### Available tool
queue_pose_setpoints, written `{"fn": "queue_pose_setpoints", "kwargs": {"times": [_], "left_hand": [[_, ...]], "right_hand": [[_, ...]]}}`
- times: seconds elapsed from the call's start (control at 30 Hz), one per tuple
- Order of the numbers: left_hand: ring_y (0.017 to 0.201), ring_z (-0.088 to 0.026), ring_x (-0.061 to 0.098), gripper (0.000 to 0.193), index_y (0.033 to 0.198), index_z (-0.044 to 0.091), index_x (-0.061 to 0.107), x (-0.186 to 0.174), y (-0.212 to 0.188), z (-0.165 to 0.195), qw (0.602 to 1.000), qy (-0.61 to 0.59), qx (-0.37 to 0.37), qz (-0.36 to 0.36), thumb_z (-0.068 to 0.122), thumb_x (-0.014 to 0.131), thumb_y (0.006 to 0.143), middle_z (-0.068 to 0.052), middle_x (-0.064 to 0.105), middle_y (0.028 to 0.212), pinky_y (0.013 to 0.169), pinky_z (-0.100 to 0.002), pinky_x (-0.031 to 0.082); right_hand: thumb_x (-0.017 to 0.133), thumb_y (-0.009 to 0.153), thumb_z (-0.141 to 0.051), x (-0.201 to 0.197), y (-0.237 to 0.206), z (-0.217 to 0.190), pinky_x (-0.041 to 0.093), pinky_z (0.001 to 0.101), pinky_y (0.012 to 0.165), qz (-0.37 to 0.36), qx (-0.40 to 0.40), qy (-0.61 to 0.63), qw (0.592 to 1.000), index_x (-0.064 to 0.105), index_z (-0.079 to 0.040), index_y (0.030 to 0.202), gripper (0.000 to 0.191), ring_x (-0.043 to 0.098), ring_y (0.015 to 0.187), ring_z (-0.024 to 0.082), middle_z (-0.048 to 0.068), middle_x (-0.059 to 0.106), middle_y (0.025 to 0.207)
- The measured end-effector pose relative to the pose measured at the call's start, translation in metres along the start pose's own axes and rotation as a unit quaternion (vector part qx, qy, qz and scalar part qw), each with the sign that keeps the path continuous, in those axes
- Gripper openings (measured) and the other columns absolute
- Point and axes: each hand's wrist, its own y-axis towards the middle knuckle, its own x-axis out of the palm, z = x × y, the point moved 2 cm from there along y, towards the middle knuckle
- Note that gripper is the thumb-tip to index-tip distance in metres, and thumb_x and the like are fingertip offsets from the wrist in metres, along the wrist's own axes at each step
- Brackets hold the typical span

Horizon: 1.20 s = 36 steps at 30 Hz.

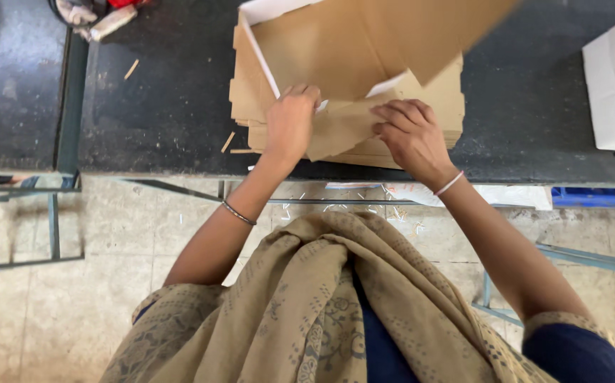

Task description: The person folds flat cardboard box blanks into open boxes on a work table, fitting white paper liners and corner supports inside each box, then stacks the finished white boxes on the table. They repeat the folding cycle for several boxes and place a round light fixture into one lined box.

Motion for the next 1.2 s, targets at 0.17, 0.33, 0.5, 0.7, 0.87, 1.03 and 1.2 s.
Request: {"fn": "queue_pose_setpoints", "kwargs": {"times": [0.17, 0.33, 0.5, 0.7, 0.87, 1.03, 1.2], "left_hand": [[0.094, -0.036, 0.066, 0.023, 0.1, 0.005, 0.07, -0.02, -0.011, 0.016, 0.997, -0.022, -0.055, -0.056, 0.027, 0.064, 0.097, -0.015, 0.068, 0.097, 0.079, -0.049, 0.053], [0.11, -0.039, 0.062, 0.075, 0.117, -0.011, 0.065, -0.038, -0.029, 0.042, 0.998, -0.012, 0.006, -0.057, 0.059, 0.069, 0.09, -0.025, 0.068, 0.113, 0.092, -0.047, 0.051], [0.119, -0.036, 0.057, 0.091, 0.125, -0.014, 0.06, -0.032, -0.043, 0.051, 0.997, 0.055, 0.048, -0.033, 0.057, 0.074, 0.071, -0.025, 0.064, 0.126, 0.099, -0.043, 0.047], [0.117, -0.028, 0.062, 0.045, 0.117, -0.005, 0.069, -0.001, -0.038, 0.04, 0.979, 0.186, 0.079, -0.032, 0.021, 0.073, 0.08, -0.02, 0.069, 0.123, 0.1, -0.036, 0.051], [0.108, -0.028, 0.065, 0.014, 0.093, 0.001, 0.074, 0.007, -0.032, 0.032, 0.98, 0.176, 0.075, -0.057, 0.008, 0.072, 0.081, -0.014, 0.073, 0.102, 0.092, -0.037, 0.055], [0.104, -0.03, 0.065, 0.02, 0.087, 0.0, 0.074, 0.002, -0.029, 0.035, 0.987, 0.133, 0.084, -0.026, 0.018, 0.074, 0.081, -0.016, 0.073, 0.096, 0.086, -0.039, 0.055], [0.098, -0.032, 0.067, 0.015, 0.083, 0.001, 0.074, -0.003, -0.023, 0.035, 0.992, 0.085, 0.075, -0.048, 0.016, 0.073, 0.083, -0.017, 0.073, 0.087, 0.081, -0.043, 0.055]], "right_hand": [[0.07, 0.079, -0.001, -0.012, 0.008, 0.0, 0.042, 0.0452, 0.111, -0.038, 0.131, 0.06, 0.989, 0.047, 0.007, 0.146, 0.072, 0.049, 0.133, 0.04, 0.024, 0.052, 0.145], [0.059, 0.08, 0.011, -0.007, 0.016, 0.011, 0.043, 0.0393, 0.115, -0.064, 0.086, -0.031, 0.994, 0.046, 0.009, 0.151, 0.072, 0.051, 0.138, 0.037, 0.024, 0.052, 0.152], [0.054, 0.084, 0.012, -0.006, 0.018, 0.021, 0.048, 0.0391, 0.11, -0.072, 0.057, -0.001, 0.996, 0.054, 0.005, 0.146, 0.062, 0.057, 0.135, 0.034, 0.019, 0.057, 0.15], [0.056, 0.083, 0.011, -0.001, 0.033, 0.037, 0.057, 0.0413, 0.086, -0.146, 0.044, -0.002, 0.988, 0.061, 0.0, 0.141, 0.06, 0.069, 0.109, 0.033, 0.017, 0.063, 0.142], [0.057, 0.078, 0.011, -0.004, 0.05, 0.046, 0.057, 0.0432, 0.081, -0.195, 0.035, 0.0, 0.98, 0.063, -0.003, 0.136, 0.06, 0.071, 0.099, 0.034, 0.014, 0.066, 0.137], [0.058, 0.079, 0.011, -0.008, 0.056, 0.053, 0.058, 0.0438, 0.084, -0.257, 0.047, 0.001, 0.965, 0.064, -0.007, 0.137, 0.061, 0.071, 0.102, 0.034, 0.012, 0.07, 0.126], [0.059, 0.074, 0.012, 0.0, 0.064, 0.067, 0.057, 0.046, 0.079, -0.31, 0.027, -0.02, 0.95, 0.059, -0.005, 0.138, 0.067, 0.07, 0.097, 0.036, 0.014, 0.065, 0.133]]}}
